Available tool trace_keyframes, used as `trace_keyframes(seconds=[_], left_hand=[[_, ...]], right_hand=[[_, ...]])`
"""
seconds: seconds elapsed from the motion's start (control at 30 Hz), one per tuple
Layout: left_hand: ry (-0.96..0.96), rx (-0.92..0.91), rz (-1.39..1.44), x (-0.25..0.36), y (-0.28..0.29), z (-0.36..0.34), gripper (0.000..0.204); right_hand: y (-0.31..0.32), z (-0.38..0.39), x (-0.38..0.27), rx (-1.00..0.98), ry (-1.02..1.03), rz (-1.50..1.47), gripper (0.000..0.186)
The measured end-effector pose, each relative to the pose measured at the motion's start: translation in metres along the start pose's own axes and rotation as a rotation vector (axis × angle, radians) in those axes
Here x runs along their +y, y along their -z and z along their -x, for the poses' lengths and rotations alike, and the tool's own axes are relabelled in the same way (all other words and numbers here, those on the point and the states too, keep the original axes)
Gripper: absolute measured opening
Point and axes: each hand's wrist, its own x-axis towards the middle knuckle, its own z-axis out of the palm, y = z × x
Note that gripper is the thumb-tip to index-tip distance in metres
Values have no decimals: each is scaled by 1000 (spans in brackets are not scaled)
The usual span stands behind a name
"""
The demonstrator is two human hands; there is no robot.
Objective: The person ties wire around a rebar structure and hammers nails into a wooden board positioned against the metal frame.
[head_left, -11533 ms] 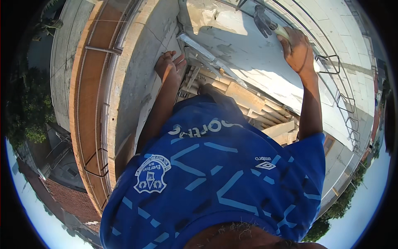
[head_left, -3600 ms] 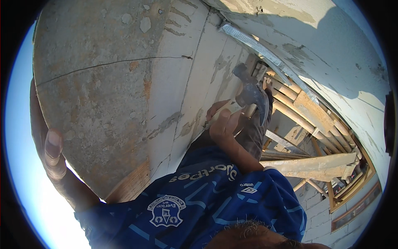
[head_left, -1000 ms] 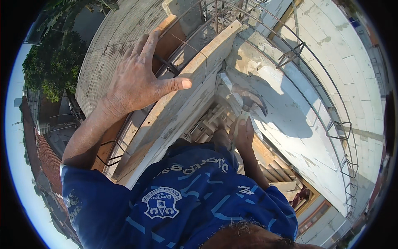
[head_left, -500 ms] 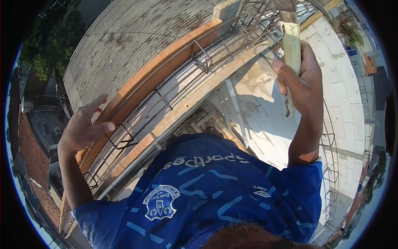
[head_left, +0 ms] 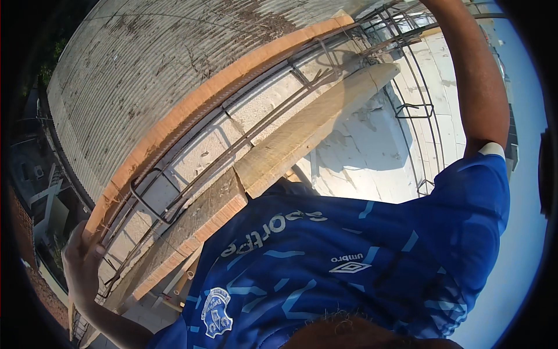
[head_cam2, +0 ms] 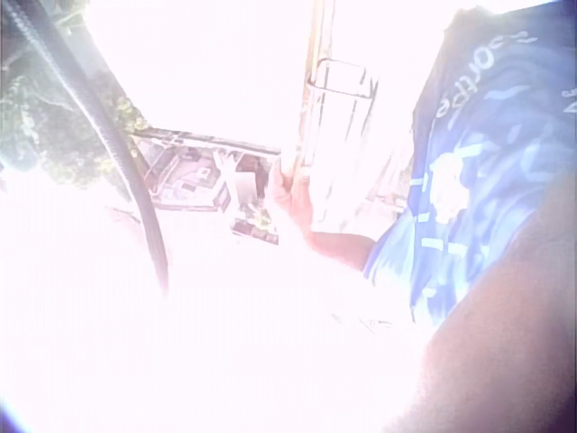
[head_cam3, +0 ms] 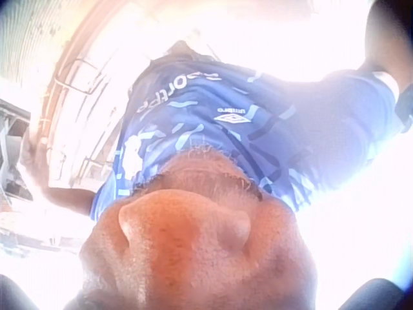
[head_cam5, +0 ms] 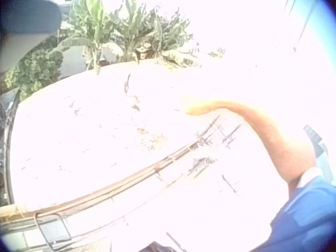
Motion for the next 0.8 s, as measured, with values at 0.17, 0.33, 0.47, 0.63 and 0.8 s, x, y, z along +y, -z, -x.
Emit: trace_keyframes(seconds=[0.17,0.33,0.47,0.63,0.8], left_hand=[[-9,-25,209,-17,-2,-4,64],[-32,113,191,-31,-7,-2,63],[106,-119,95,-35,4,-2,62],[-937,86,-72,-46,-6,-34,11],[-692,29,-40,-46,-18,-35,18]], right_hand=[[-29,-54,9,-133,35,101,24],[-56,-90,30,-248,39,164,22],[-74,-114,45,-372,60,235,22],[-99,-124,51,-461,113,282,23],[-128,-134,64,-590,195,410,29]])
